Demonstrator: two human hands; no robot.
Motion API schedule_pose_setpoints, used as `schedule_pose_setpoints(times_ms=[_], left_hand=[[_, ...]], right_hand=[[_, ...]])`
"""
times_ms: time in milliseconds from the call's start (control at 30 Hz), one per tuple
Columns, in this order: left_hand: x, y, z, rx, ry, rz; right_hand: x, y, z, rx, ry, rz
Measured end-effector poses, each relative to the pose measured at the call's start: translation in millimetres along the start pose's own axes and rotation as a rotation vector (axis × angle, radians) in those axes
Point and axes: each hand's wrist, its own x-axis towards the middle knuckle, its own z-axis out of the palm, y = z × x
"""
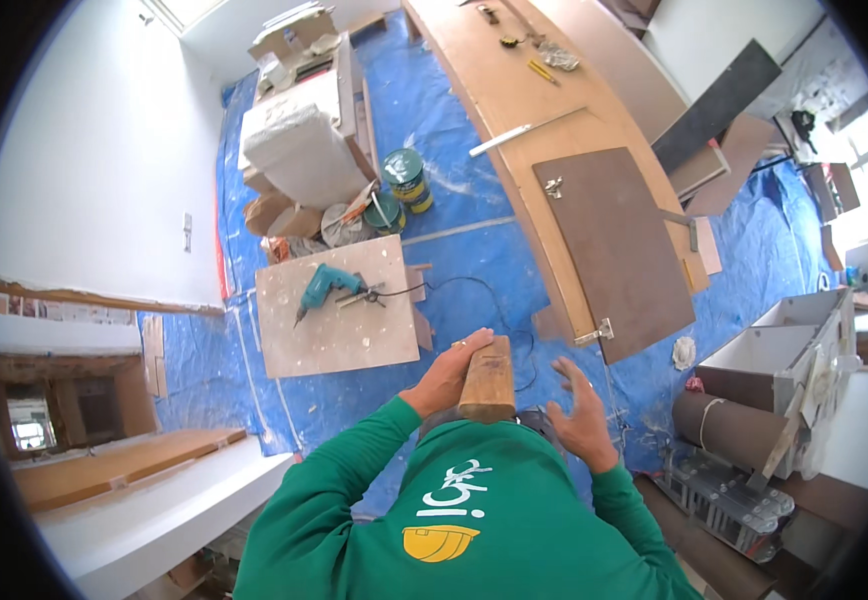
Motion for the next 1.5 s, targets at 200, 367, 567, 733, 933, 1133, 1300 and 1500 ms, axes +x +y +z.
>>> schedule_pose_setpoints(times_ms=[200,367,567,733,933,1133,1300,1500], left_hand=[[12,46,84,-0.386,-0.152,-0.420],[27,63,197,-0.296,-0.336,-0.442],[71,-30,353,0.007,-0.575,-0.340],[90,0,468,0.653,-0.833,0.437],[133,-1,546,0.631,-0.924,0.319],[204,-18,584,0.690,-0.895,0.251],[287,-73,590,0.432,-0.818,0.107],[371,-12,642,0.561,-0.713,0.182]], right_hand=[[-2,3,-43,0.025,-0.141,-0.223],[-80,54,-106,-0.004,-0.017,-0.226],[-206,139,-206,0.074,0.224,-0.238],[-288,181,-311,0.841,0.191,-0.008],[-287,234,-363,0.327,0.296,0.016],[-254,292,-438,0.793,0.275,0.013],[-161,341,-485,0.381,0.115,0.087],[-76,393,-593,0.978,0.141,0.083]])
